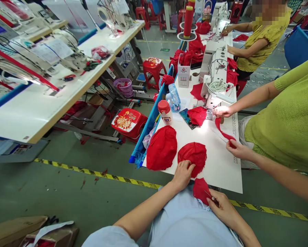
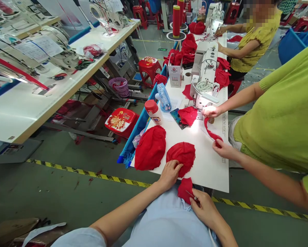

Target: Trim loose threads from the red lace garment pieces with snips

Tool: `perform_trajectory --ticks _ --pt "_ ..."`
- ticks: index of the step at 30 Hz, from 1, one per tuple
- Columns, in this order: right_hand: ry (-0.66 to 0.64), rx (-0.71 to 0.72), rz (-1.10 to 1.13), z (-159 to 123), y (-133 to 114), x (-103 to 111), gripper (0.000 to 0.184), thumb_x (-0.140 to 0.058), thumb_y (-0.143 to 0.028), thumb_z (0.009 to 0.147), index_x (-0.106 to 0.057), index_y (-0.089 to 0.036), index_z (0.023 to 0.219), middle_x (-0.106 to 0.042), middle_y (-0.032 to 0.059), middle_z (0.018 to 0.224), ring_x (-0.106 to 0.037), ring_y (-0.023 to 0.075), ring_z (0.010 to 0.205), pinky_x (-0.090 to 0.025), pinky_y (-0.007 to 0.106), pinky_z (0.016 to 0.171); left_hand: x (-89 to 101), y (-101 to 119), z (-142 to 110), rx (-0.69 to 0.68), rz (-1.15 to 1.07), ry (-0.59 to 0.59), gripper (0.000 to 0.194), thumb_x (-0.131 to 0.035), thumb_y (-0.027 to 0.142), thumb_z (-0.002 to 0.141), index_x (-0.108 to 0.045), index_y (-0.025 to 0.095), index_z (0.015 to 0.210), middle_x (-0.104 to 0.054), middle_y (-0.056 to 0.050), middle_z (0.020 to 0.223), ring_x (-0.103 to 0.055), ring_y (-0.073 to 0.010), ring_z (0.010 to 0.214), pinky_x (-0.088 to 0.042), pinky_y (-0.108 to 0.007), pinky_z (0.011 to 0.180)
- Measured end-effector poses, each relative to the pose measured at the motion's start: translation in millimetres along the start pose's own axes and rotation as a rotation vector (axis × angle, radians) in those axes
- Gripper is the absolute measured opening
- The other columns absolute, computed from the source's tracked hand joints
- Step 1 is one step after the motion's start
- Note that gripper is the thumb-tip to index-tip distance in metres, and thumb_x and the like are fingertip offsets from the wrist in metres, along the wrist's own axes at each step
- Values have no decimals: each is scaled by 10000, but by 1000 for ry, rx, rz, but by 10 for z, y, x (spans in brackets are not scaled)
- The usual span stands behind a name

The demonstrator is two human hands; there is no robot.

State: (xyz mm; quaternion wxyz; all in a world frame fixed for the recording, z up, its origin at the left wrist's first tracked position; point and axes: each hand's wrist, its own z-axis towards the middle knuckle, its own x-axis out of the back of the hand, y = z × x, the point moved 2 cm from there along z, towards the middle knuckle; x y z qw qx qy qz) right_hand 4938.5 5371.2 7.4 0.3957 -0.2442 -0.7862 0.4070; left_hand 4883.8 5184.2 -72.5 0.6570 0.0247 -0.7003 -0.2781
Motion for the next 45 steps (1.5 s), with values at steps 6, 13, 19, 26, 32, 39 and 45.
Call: perform_trajectory --ticks 6,13,19,26,32,39,45 --pt "-19 3 8 4 -23 8 291 -436 -355 910 -665 -178 878 -637 30 750 -526 161 649 -430 253 600 16 5 3 -13 18 8 439 -444 49 837 -591 235 1207 -561 -70 1078 -513 -216 951 -451 -373 851" --pt "2 3 12 -6 11 -2 266 -456 -342 907 -666 -180 896 -657 29 762 -540 165 656 -439 260 611 14 0 -1 -9 14 -2 450 -443 60 846 -576 259 1227 -562 -67 1088 -514 -206 964 -457 -371 862" --pt "-7 1 -5 -3 8 -8 266 -434 -322 910 -658 -180 893 -654 30 759 -540 164 658 -421 256 602 3 1 -1 -9 17 23 434 -449 51 842 -592 246 1202 -560 -66 1075 -516 -211 955 -455 -368 853" --pt "-19 -10 26 0 -43 12 273 -455 -343 908 -675 -181 902 -659 32 770 -548 178 674 -437 268 628 31 18 10 1 33 -15 434 -439 48 850 -590 239 1209 -565 -62 1086 -511 -211 961 -454 -365 861" --pt "-33 -20 21 -3 -29 2 267 -452 -337 910 -666 -179 899 -665 38 813 -551 179 704 -433 267 648 42 15 11 -3 16 -16 442 -442 47 844 -589 240 1213 -566 -65 1094 -510 -214 968 -451 -368 865" --pt "-37 -24 16 -12 18 -16 283 -434 -348 922 -660 -178 904 -646 31 784 -530 169 675 -413 255 616 33 19 13 9 48 -32 457 -432 36 833 -586 239 1213 -566 -61 1098 -509 -210 978 -451 -363 875" --pt "-25 -23 8 -11 13 -16 276 -443 -348 919 -662 -183 890 -639 29 767 -520 167 653 -402 253 596 32 20 9 0 45 -16 431 -437 47 847 -591 232 1204 -567 -62 1093 -506 -210 973 -447 -357 873"
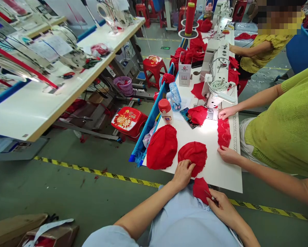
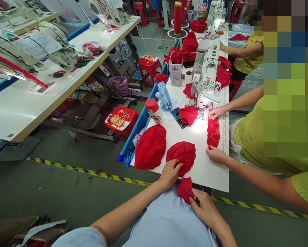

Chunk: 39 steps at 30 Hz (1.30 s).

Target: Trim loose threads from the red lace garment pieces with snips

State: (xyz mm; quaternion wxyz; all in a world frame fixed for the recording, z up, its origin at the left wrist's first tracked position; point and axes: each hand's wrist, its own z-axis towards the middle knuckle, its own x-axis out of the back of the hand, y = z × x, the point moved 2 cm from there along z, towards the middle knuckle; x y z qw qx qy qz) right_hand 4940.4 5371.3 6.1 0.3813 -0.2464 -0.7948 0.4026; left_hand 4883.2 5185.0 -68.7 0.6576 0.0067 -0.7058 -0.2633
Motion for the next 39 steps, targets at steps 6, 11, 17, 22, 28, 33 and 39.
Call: perform_trajectory --ticks 6,11,17,22,28,33,39 --pt "-1 8 2 0 13 1 292 -442 -366 922 -671 -186 919 -645 32 765 -529 169 654 -420 255 605 -27 -4 -9 -1 12 30 420 -420 49 861 -591 232 1199 -568 -58 1077 -504 -203 955 -444 -349 863" --pt "0 16 15 -1 24 -2 325 -425 -375 927 -683 -182 965 -656 43 776 -561 186 701 -453 267 647 -46 -9 -14 -13 18 46 409 -428 53 860 -590 226 1195 -560 -64 1076 -502 -205 956 -443 -350 864" --pt "13 19 16 1 14 2 309 -452 -370 912 -690 -178 954 -660 43 762 -562 189 701 -460 271 655 -52 -11 -17 -17 -8 56 404 -449 49 853 -585 212 1197 -550 -76 1068 -501 -214 945 -441 -363 853" --pt "6 19 8 5 -17 20 292 -448 -352 909 -684 -180 918 -662 40 769 -559 183 700 -456 270 663 -28 -12 -13 -12 -28 35 413 -462 53 848 -581 224 1205 -549 -72 1084 -504 -213 948 -435 -363 864" --pt "-21 16 -45 13 -42 28 276 -404 -313 912 -622 -172 819 -634 35 759 -527 167 661 -416 265 620 22 -4 -5 9 -60 -12 435 -424 67 867 -567 247 1236 -553 -65 1101 -498 -216 972 -423 -370 887" --pt "-30 4 -53 12 -50 35 251 -399 -304 910 -592 -182 805 -632 33 766 -516 167 666 -406 266 624 40 2 -1 10 -44 -45 429 -402 75 878 -565 235 1241 -555 -72 1118 -493 -221 987 -420 -370 886" --pt "-31 15 -47 -2 -66 42 260 -396 -309 915 -604 -178 832 -638 32 775 -518 165 670 -407 266 625 47 5 5 7 -11 -53 436 -406 67 868 -570 230 1238 -561 -71 1112 -497 -216 979 -433 -365 880"
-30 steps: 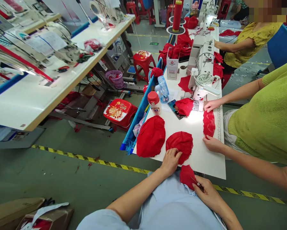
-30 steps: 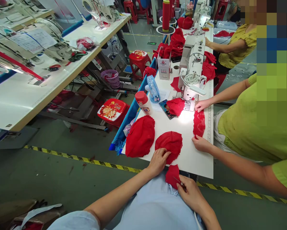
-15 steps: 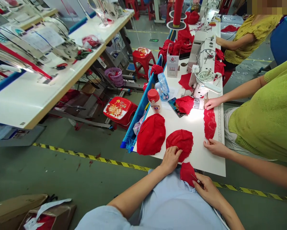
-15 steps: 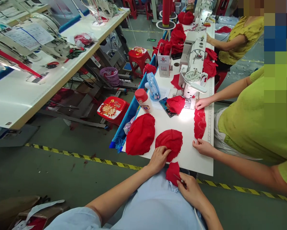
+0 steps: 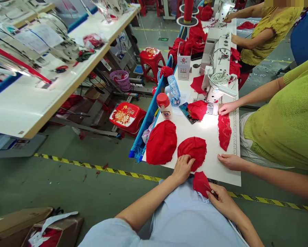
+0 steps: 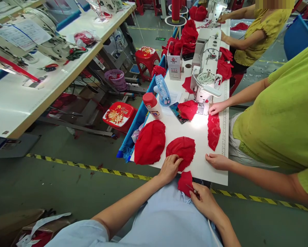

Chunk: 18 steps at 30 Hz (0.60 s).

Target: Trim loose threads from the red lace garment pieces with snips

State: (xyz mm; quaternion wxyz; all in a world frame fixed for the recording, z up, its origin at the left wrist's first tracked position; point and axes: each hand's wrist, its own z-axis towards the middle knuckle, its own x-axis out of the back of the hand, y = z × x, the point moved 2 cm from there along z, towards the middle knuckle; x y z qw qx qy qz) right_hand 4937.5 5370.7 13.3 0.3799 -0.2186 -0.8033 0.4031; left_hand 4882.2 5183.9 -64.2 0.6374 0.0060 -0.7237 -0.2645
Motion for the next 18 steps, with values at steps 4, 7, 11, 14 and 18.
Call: perform_trajectory --ticks 4,7,11,14,18 --pt "12 -12 7 -1 -16 9 283 -417 -331 914 -633 -177 817 -639 31 755 -518 164 655 -413 262 609 -19 -3 -1 -14 9 35 436 -411 62 861 -577 229 1229 -563 -73 1095 -501 -215 961 -445 -369 870" --pt "22 -21 33 2 -35 21 297 -438 -359 912 -663 -180 840 -643 28 748 -524 165 656 -430 257 605 -34 -8 -4 -13 7 53 443 -419 63 859 -575 245 1232 -560 -64 1087 -501 -211 958 -446 -366 871" --pt "22 -15 63 5 -44 25 306 -453 -375 908 -684 -177 878 -650 29 751 -541 170 676 -455 260 627 -41 -11 -10 -16 1 60 439 -435 61 855 -576 239 1231 -553 -65 1090 -497 -212 967 -441 -366 879" --pt "18 -17 61 7 -37 20 317 -446 -379 910 -687 -175 877 -646 31 750 -541 175 683 -458 268 635 -42 -13 -12 -28 -14 71 411 -452 70 858 -586 213 1219 -548 -79 1088 -497 -219 963 -438 -369 874" --pt "7 -21 56 8 -33 16 322 -433 -370 916 -683 -173 870 -639 33 751 -537 178 682 -452 273 635 -52 -17 -13 -32 2 87 406 -454 76 862 -582 225 1218 -550 -73 1081 -500 -212 952 -441 -363 872"
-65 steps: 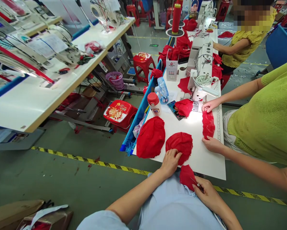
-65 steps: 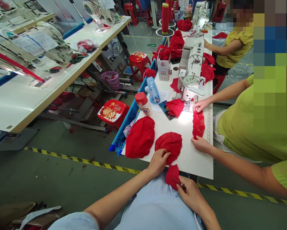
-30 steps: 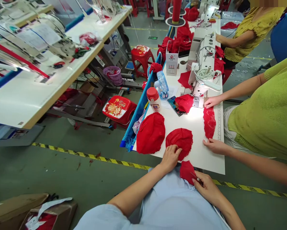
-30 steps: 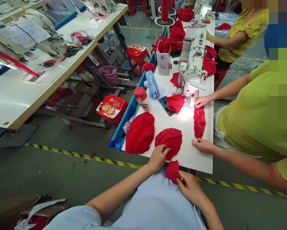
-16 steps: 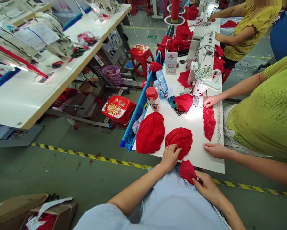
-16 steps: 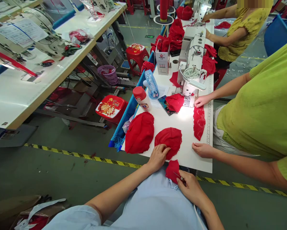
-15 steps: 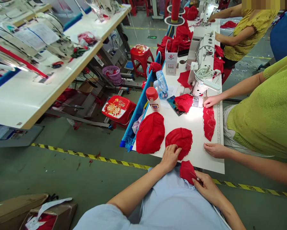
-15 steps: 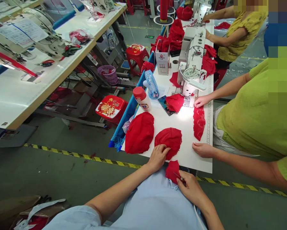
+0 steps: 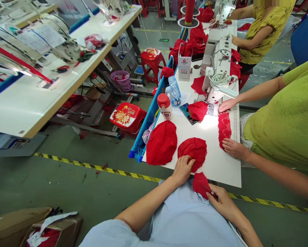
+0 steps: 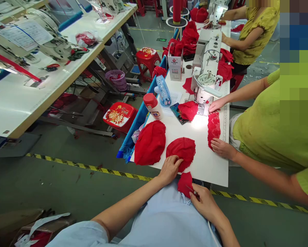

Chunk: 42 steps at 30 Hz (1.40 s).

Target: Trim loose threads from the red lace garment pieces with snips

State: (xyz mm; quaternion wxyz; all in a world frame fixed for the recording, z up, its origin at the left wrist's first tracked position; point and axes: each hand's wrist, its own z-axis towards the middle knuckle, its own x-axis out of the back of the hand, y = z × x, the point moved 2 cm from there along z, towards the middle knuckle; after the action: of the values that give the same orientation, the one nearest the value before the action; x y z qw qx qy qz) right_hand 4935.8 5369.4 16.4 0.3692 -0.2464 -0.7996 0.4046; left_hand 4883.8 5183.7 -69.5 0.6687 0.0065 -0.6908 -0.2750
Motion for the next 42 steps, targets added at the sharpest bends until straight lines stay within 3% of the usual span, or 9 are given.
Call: perform_trajectory --ticks 42 --pt "6 10 5 -26 -22 -27 310 -438 -386 921 -667 -181 879 -660 34 772 -551 176 674 -464 272 631 29 1 13 9 -18 -20 415 -445 75 869 -574 255 1220 -550 -65 1090 -512 -206 963 -450 -367 881"
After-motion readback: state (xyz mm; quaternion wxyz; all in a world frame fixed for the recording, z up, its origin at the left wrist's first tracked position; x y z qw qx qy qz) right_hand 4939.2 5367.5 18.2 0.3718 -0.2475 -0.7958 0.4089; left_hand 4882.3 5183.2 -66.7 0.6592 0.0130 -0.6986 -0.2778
